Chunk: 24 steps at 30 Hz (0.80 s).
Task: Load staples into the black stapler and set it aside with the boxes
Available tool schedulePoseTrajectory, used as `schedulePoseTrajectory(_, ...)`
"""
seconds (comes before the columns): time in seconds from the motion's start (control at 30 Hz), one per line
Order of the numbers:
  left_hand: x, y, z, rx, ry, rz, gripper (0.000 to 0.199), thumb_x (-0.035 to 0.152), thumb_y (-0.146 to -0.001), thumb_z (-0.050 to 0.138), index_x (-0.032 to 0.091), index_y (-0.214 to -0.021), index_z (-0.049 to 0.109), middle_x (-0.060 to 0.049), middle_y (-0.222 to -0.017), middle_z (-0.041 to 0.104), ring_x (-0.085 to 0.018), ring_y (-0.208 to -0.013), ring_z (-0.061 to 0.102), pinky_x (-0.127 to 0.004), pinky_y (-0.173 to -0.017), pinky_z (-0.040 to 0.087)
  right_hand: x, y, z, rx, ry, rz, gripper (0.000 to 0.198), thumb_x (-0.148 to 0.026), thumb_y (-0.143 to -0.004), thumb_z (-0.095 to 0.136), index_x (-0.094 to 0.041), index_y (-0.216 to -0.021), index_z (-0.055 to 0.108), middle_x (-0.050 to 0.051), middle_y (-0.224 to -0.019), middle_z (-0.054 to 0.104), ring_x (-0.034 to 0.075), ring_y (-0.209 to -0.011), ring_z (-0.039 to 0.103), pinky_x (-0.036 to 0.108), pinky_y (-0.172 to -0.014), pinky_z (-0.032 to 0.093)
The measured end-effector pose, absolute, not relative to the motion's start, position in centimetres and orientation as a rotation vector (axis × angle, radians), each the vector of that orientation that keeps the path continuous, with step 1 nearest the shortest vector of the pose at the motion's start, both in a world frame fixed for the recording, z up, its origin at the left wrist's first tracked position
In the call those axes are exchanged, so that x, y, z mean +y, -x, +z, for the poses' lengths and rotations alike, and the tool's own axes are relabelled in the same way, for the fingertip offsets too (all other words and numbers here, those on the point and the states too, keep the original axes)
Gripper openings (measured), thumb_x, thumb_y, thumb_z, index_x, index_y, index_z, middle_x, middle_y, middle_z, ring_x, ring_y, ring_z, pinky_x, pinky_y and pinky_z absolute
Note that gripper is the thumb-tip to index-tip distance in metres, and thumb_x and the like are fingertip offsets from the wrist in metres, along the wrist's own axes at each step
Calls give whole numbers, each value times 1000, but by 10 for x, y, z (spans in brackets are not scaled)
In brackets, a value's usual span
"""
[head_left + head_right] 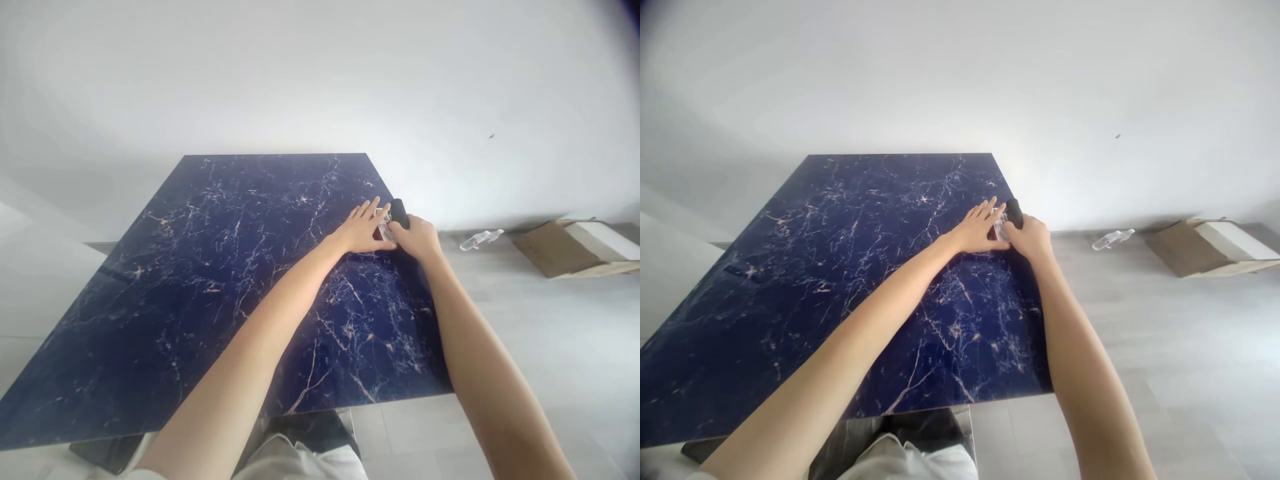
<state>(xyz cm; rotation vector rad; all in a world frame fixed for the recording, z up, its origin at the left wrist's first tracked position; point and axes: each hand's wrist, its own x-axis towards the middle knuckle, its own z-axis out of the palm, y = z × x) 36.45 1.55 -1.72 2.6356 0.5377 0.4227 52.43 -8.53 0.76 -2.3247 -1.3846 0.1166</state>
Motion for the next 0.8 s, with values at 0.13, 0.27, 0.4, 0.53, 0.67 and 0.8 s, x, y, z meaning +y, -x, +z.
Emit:
schedulePoseTrajectory(0.13,7,-340,-12,551,-2559,623,86,76,-100,31,28,-167,6,-9,-176,-3,-35,-162,-4,-59,-130,8,-87,-518,10,-1239,2241,46,55,-58,-93,44,-15,-116,71,19,-115,74,33,-106,65,42,-91,46)
schedulePoseTrajectory(0.27,-8,-298,-8,549,-2633,781,70,63,-107,23,21,-164,23,-14,-172,21,-31,-160,17,-53,-130,17,-86,-517,7,-1167,2236,152,58,-61,-96,40,-17,-114,72,19,-112,74,34,-107,64,43,-92,46)
schedulePoseTrajectory(0.4,-26,-224,-4,475,-2726,780,59,52,-110,28,19,-158,37,-14,-159,45,-30,-151,37,-51,-127,27,-89,-507,9,-1153,2132,-80,49,-53,-98,42,-16,-118,68,18,-114,70,31,-103,63,44,-92,46)
schedulePoseTrajectory(0.53,-38,-138,0,611,-2746,762,48,43,-108,39,22,-151,49,-12,-146,59,-31,-138,51,-55,-119,37,-98,-464,15,-1263,1865,-342,38,-40,-101,41,-16,-119,63,16,-113,65,30,-104,62,48,-98,47)
schedulePoseTrajectory(0.67,-39,-83,-4,840,-2753,708,41,38,-104,50,22,-140,61,-12,-137,66,-34,-132,58,-61,-116,40,-103,-381,6,-1730,1544,-168,37,-41,-101,44,-18,-125,62,16,-116,67,32,-114,62,53,-102,50)
schedulePoseTrajectory(0.8,-35,-76,-4,771,-2806,547,45,39,-100,57,17,-139,62,-16,-146,61,-36,-139,53,-60,-118,40,-99,-306,-6,-2250,1185,127,63,-47,-101,50,-15,-155,41,20,-158,46,35,-145,44,57,-117,44)
